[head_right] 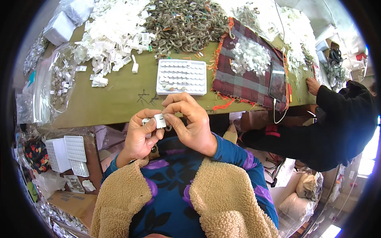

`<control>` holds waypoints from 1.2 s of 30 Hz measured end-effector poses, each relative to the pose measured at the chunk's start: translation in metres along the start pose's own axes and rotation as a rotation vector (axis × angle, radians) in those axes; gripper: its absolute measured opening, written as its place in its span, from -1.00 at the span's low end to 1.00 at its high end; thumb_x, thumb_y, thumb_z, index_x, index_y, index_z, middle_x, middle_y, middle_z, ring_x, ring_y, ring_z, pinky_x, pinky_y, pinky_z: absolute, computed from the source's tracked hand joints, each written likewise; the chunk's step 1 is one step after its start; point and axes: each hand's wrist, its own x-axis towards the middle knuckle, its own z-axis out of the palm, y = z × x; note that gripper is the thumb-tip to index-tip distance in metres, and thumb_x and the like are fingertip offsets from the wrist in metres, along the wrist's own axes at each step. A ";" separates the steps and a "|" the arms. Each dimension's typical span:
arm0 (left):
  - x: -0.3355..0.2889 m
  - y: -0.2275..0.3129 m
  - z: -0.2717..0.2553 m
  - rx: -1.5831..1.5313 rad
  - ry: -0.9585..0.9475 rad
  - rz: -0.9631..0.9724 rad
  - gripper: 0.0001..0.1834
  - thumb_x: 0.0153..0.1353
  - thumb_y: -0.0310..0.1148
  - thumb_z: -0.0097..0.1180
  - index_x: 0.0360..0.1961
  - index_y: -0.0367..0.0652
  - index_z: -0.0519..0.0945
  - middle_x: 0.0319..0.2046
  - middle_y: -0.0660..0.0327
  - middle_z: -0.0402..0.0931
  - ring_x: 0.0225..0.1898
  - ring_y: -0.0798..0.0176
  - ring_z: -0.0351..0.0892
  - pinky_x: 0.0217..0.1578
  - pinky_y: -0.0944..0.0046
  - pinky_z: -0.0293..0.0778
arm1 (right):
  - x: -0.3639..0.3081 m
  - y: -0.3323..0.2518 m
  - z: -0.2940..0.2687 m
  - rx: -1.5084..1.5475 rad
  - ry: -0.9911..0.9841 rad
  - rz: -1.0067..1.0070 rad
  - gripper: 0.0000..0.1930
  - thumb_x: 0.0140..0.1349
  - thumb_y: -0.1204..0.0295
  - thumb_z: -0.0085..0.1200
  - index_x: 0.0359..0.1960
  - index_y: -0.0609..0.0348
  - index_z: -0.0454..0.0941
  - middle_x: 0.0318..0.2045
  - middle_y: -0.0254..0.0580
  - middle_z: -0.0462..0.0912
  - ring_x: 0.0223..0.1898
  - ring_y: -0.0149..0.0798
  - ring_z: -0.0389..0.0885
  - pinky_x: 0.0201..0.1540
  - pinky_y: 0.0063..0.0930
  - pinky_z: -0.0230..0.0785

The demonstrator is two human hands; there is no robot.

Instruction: The person repeatedly picks small white plastic housings and metal components from a table, inserts the metal parts into the housings, and places the assembled units into a white tray. The process is continuous and repetitive throughout the clip.

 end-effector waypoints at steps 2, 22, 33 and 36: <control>0.002 -0.001 0.000 0.001 -0.014 0.000 -0.76 0.33 -0.45 0.14 -0.03 -0.31 0.58 -0.33 0.04 0.63 -0.45 0.30 0.64 -0.73 0.54 0.30 | 0.001 0.004 -0.003 0.005 -0.025 -0.016 -0.86 0.11 0.73 0.17 -0.31 0.29 0.54 -0.23 -0.10 0.58 -0.23 -0.23 0.60 -0.21 -0.45 0.49; 0.014 -0.002 0.011 0.068 0.136 0.037 -0.78 0.28 -0.49 0.19 -0.08 -0.35 0.58 -0.36 0.08 0.63 -0.49 0.33 0.63 -0.71 0.54 0.26 | 0.021 0.004 -0.024 -0.221 -0.156 -0.193 -0.81 0.05 0.74 0.19 -0.30 0.29 0.52 -0.26 -0.07 0.59 -0.23 -0.10 0.62 -0.16 -0.37 0.48; 0.009 0.025 -0.025 -0.138 0.160 0.142 -0.73 0.36 -0.40 0.09 0.04 -0.22 0.51 -0.24 0.13 0.58 -0.41 0.37 0.56 -0.67 0.54 0.29 | 0.117 0.006 0.000 -0.636 -0.556 -0.384 -0.87 0.15 0.62 0.12 -0.25 0.26 0.61 -0.22 -0.05 0.60 -0.23 -0.02 0.64 -0.20 -0.27 0.51; 0.007 0.038 -0.035 -0.172 0.138 0.127 -0.77 0.36 -0.38 0.09 0.01 -0.18 0.51 -0.20 0.12 0.55 -0.38 0.36 0.56 -0.66 0.51 0.31 | 0.162 0.028 0.027 -0.912 -0.649 -0.645 -0.91 0.12 0.52 0.05 -0.35 0.21 0.56 -0.35 -0.06 0.54 -0.31 -0.03 0.60 -0.28 -0.20 0.46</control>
